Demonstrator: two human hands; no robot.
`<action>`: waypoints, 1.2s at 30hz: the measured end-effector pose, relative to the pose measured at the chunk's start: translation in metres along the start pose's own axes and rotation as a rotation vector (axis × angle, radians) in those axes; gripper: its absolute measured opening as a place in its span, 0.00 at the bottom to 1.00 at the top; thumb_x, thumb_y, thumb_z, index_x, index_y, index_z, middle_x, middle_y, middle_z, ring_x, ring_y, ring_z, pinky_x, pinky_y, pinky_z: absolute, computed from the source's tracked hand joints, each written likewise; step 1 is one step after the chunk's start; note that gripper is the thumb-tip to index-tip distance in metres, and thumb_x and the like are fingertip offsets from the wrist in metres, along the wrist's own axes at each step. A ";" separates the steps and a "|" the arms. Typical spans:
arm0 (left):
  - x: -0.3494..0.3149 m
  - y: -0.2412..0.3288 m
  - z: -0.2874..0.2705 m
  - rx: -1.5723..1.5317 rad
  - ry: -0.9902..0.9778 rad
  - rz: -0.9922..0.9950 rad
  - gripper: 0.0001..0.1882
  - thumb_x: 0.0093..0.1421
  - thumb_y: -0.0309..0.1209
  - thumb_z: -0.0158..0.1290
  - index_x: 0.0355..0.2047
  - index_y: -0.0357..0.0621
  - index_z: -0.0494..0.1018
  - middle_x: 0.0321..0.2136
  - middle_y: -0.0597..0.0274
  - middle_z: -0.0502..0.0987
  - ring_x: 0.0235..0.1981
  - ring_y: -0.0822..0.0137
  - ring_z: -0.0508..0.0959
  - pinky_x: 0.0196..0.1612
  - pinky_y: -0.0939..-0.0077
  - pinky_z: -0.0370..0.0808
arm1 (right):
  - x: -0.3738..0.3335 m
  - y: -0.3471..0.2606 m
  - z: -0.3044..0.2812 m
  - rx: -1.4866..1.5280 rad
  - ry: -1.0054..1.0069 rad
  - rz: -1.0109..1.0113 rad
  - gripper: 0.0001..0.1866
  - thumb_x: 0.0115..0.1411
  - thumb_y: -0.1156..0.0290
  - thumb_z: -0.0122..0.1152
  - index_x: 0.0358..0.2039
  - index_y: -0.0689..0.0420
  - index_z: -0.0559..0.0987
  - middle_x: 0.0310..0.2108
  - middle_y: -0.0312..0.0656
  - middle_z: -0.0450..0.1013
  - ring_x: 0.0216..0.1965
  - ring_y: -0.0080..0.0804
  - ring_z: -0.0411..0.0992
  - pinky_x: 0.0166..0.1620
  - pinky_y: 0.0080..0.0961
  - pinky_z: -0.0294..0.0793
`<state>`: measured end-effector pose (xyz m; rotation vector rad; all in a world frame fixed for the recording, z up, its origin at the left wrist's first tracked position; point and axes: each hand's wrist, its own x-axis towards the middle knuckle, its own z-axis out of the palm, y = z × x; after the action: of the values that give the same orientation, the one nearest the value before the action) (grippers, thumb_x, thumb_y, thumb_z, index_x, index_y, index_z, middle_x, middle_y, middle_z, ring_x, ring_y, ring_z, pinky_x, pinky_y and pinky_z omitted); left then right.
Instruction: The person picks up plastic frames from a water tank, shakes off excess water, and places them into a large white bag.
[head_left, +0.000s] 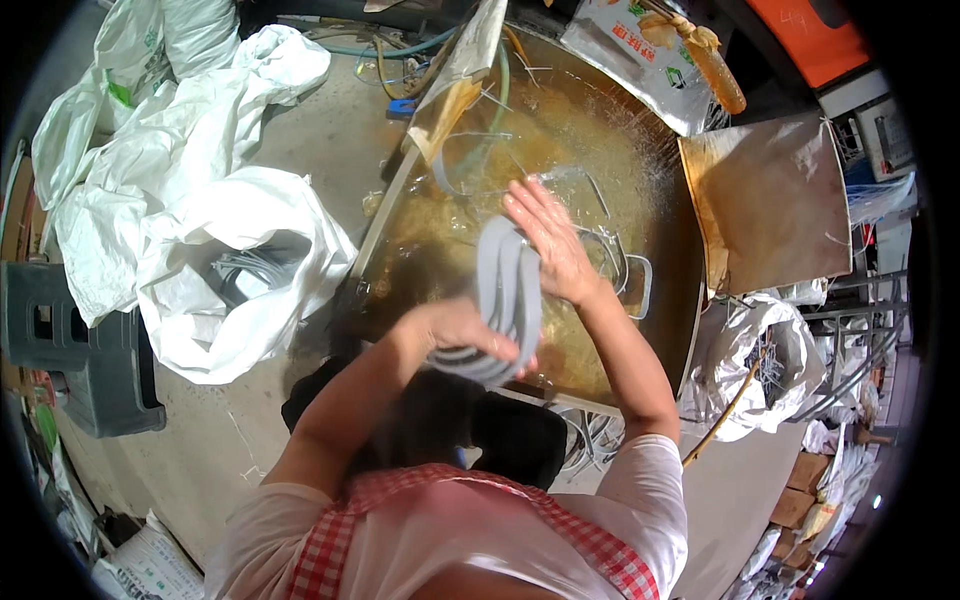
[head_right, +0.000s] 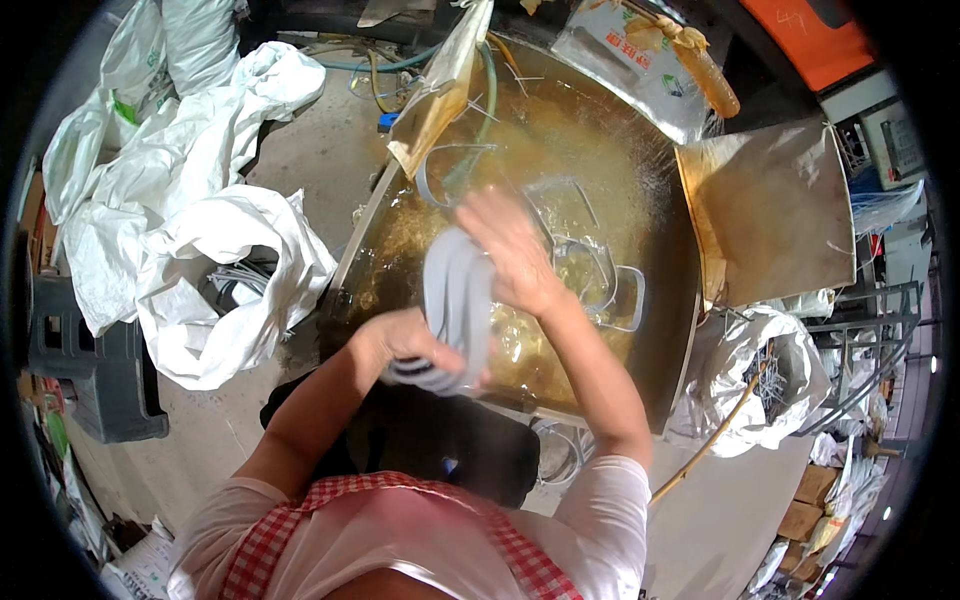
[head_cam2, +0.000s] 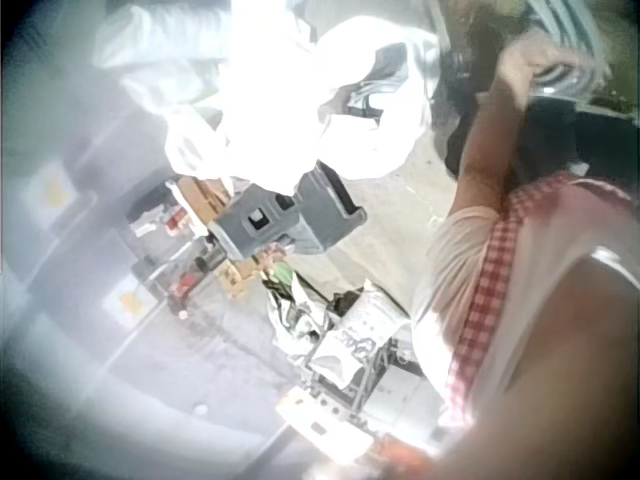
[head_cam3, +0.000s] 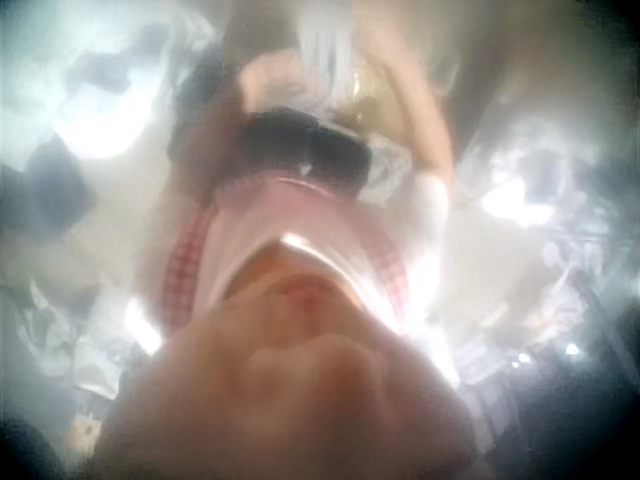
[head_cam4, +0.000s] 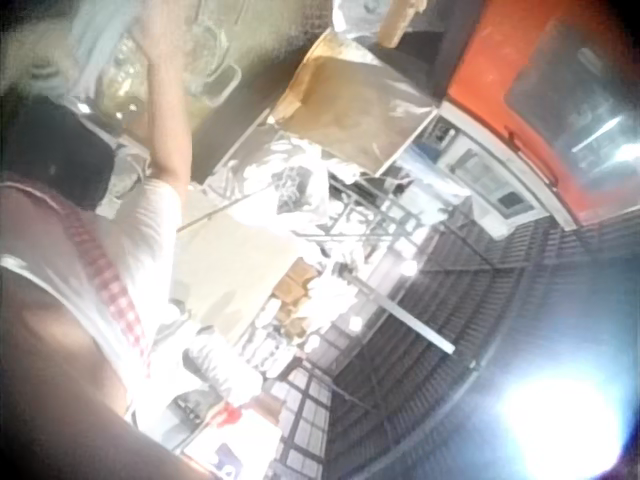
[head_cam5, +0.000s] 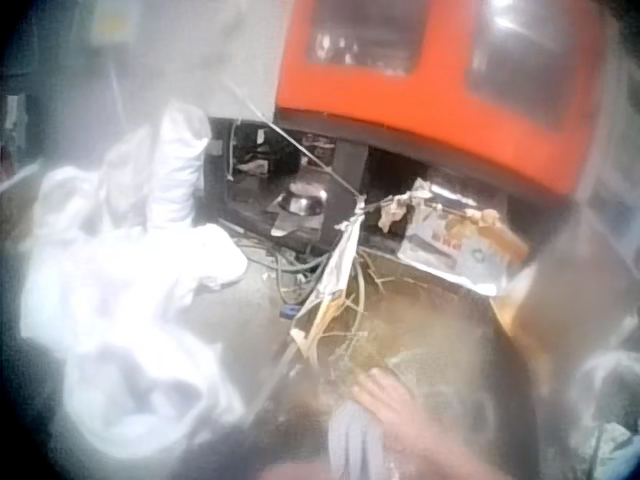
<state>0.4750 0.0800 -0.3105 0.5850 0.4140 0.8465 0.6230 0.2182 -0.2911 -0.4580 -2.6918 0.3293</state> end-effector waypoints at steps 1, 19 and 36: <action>-0.002 0.001 0.006 0.035 -0.040 -0.070 0.28 0.44 0.21 0.57 0.48 0.31 0.63 0.37 0.43 0.74 0.36 0.53 0.77 0.41 0.62 0.75 | 0.001 0.009 0.010 0.119 -0.063 -0.026 0.38 0.47 0.67 0.61 0.58 0.58 0.58 0.56 0.50 0.59 0.55 0.45 0.61 0.56 0.38 0.57; -0.004 0.024 -0.043 0.388 0.608 0.416 0.41 0.50 0.44 0.58 0.58 0.40 0.52 0.53 0.48 0.62 0.54 0.61 0.63 0.56 0.68 0.60 | -0.063 0.060 0.057 0.614 0.160 0.705 0.21 0.50 0.67 0.58 0.43 0.63 0.70 0.39 0.46 0.72 0.40 0.33 0.70 0.44 0.27 0.68; 0.014 -0.001 -0.014 0.148 0.756 0.371 0.40 0.43 0.16 0.53 0.56 0.44 0.49 0.40 0.53 0.68 0.30 0.64 0.76 0.33 0.70 0.77 | -0.033 0.017 0.027 0.861 0.241 1.124 0.09 0.50 0.73 0.56 0.32 0.63 0.74 0.24 0.39 0.71 0.24 0.26 0.68 0.28 0.23 0.67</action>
<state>0.4759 0.0948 -0.3233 0.4661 1.0841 1.4004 0.6453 0.2175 -0.3316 -1.5024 -1.5502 1.4906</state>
